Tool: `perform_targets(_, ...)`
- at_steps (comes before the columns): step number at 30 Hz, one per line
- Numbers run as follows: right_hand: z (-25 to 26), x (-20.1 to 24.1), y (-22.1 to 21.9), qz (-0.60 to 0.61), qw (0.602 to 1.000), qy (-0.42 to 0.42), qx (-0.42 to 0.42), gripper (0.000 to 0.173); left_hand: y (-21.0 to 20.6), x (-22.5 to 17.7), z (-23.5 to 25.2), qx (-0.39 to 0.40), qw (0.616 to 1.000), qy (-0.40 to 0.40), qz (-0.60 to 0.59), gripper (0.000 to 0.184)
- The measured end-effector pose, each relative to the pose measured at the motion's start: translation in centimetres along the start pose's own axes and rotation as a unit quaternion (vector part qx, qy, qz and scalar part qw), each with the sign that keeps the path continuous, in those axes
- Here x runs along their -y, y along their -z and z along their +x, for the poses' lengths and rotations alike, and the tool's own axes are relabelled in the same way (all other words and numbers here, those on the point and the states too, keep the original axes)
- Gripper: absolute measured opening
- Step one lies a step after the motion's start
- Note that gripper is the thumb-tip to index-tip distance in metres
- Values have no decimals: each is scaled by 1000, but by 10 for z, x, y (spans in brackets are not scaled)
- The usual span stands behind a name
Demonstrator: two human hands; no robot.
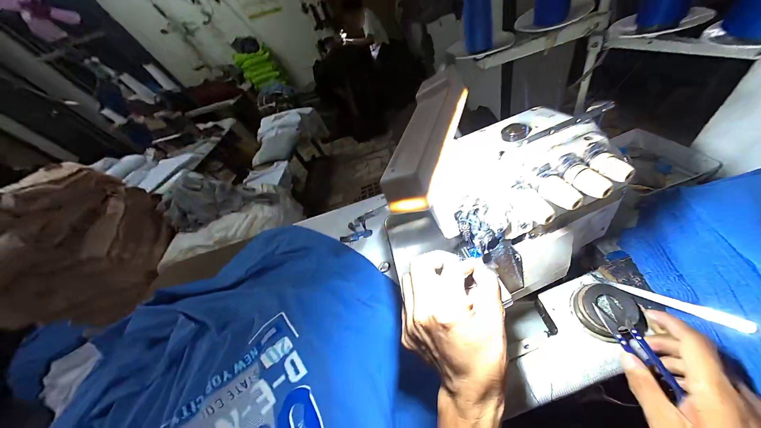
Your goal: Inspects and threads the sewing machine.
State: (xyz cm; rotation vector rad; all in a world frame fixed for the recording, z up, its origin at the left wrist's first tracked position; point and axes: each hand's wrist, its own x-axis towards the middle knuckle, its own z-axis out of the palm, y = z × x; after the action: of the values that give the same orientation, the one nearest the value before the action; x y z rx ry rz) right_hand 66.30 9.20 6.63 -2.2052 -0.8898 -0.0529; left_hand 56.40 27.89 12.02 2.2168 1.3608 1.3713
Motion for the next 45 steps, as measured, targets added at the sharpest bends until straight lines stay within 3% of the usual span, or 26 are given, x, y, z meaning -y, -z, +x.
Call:
perform_targets(3,-3,23,4,67,993,29,-92,29,2,-3,1,15,1000,15,3,12)
perform_targets(5,-6,22,-13,125,986,70,-86,20,1,-3,2,20,999,26,3,11)
perform_targets(9,3,26,-64,110,989,94,-17,21,-2,-1,2,25,999,37,28,13)
perform_targets(14,11,9,-117,31,980,145,-135,25,-5,0,3,12,998,36,40,12)
perform_targets(25,9,5,-120,22,976,159,-147,25,-11,4,3,-20,998,28,54,8)
perform_targets(45,8,5,-120,21,976,155,-152,26,-10,0,3,7,997,44,68,15)
